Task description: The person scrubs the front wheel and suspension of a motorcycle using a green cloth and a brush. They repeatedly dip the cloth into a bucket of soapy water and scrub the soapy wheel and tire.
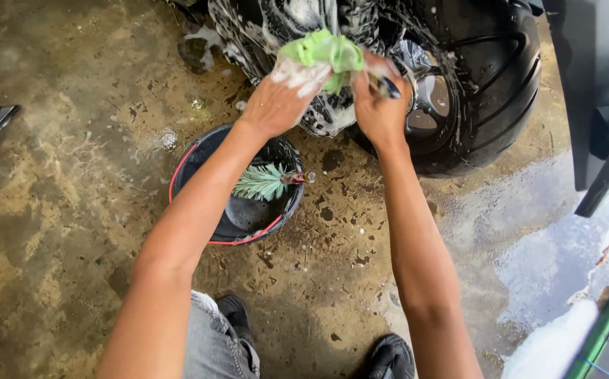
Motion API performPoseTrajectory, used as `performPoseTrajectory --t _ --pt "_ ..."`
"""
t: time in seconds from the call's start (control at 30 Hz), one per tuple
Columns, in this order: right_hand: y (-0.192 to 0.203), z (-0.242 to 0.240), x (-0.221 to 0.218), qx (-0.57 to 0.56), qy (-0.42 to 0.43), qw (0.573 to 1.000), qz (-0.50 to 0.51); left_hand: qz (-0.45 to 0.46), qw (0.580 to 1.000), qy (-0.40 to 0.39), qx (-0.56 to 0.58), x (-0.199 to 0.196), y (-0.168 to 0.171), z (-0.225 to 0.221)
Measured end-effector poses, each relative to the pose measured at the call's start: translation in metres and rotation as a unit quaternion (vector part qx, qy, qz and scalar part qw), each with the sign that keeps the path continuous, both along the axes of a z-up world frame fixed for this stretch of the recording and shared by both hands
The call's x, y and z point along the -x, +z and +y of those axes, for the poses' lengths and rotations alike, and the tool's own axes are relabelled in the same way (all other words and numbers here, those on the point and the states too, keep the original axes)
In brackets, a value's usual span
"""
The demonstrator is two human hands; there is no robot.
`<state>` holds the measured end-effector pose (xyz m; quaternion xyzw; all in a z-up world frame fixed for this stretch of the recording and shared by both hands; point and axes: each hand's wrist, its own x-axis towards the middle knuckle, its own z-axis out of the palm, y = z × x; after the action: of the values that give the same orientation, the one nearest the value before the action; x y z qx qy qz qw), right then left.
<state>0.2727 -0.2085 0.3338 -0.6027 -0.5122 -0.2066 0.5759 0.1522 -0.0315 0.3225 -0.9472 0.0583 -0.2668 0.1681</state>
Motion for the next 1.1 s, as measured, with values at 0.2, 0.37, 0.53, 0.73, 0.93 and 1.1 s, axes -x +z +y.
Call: performPoseTrajectory --t 0.2,0.37,0.53,0.73,0.93,1.1 --pt "-0.035 -0.031 0.000 -0.211 0.023 0.953 0.216 -0.048 0.975 0.122 0.177 -0.030 0.024 0.003" --pt "-0.006 -0.021 0.013 -0.139 0.021 0.947 0.288 -0.003 0.959 0.163 0.232 -0.024 0.024 -0.002" --pt "-0.019 -0.016 0.001 -0.078 0.136 0.925 0.347 0.020 0.963 0.132 0.235 -0.015 0.022 -0.009" --pt "-0.014 -0.013 0.022 -0.207 0.024 0.890 0.406 0.021 0.967 0.118 0.223 -0.007 0.019 -0.007" --pt "-0.033 -0.005 0.007 -0.114 0.016 0.924 0.364 0.006 0.969 0.111 0.219 -0.009 0.015 -0.006" --pt "-0.014 -0.011 0.018 -0.089 -0.079 0.957 0.264 0.031 0.968 0.137 0.207 -0.005 0.021 -0.010"
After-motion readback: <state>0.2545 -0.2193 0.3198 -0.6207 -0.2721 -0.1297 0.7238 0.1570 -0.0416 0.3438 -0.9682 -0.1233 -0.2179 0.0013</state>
